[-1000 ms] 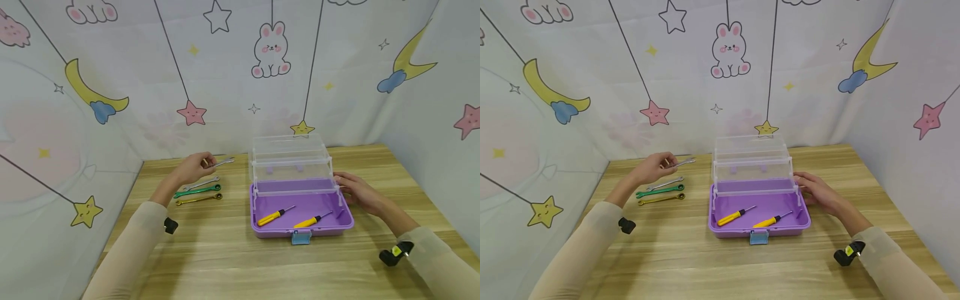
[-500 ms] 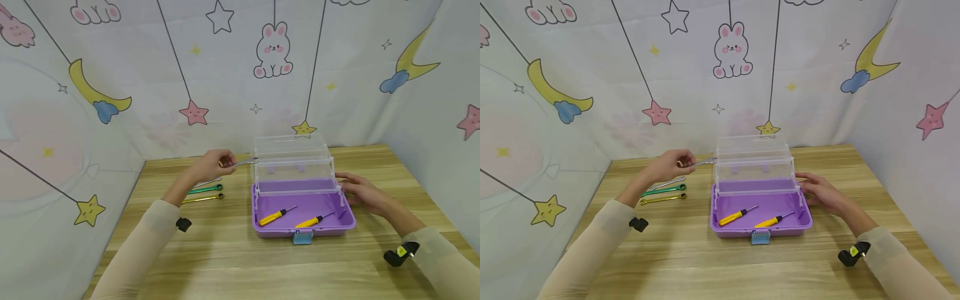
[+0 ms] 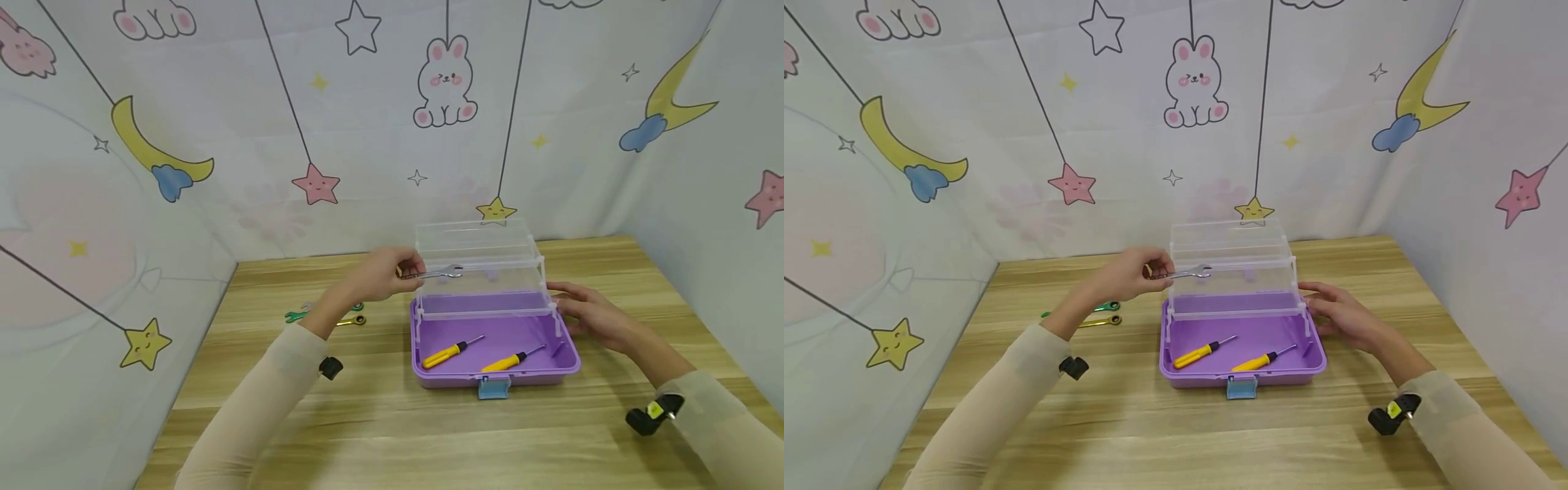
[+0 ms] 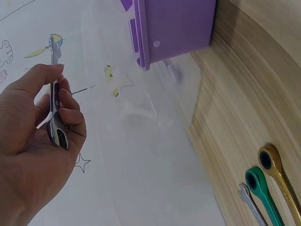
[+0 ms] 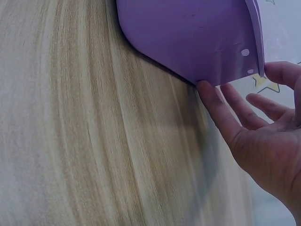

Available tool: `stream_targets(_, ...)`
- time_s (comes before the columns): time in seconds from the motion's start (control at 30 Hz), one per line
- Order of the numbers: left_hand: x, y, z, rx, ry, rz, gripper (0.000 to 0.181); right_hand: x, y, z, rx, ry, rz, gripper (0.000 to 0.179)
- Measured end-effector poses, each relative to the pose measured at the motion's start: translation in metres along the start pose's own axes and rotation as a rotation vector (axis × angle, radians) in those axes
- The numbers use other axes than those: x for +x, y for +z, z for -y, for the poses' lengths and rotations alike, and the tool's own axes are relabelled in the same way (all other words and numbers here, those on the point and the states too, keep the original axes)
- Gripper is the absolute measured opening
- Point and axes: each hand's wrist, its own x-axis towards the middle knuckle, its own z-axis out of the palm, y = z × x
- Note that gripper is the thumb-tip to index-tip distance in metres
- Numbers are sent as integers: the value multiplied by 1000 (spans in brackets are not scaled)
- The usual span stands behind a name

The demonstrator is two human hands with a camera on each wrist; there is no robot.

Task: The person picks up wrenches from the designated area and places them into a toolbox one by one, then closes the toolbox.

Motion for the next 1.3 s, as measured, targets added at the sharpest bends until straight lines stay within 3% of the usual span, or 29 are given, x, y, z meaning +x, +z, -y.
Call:
stream_targets(0.4,24,24,-20,-18,32,41,11,-1,-1,-1,6,-4,15,70)
stream_targets(0.63,35,38,-28,-2,111,59,12,-3,0,-2,-4,-1,9,69)
stream_targets(0.8,41,48,-28,9,144,51,12,-4,1,-2,-13,-7,10,68)
stream_targets(1.3,47,68,-25,67,131,77,11,-4,3,-3,2,-16,9,64)
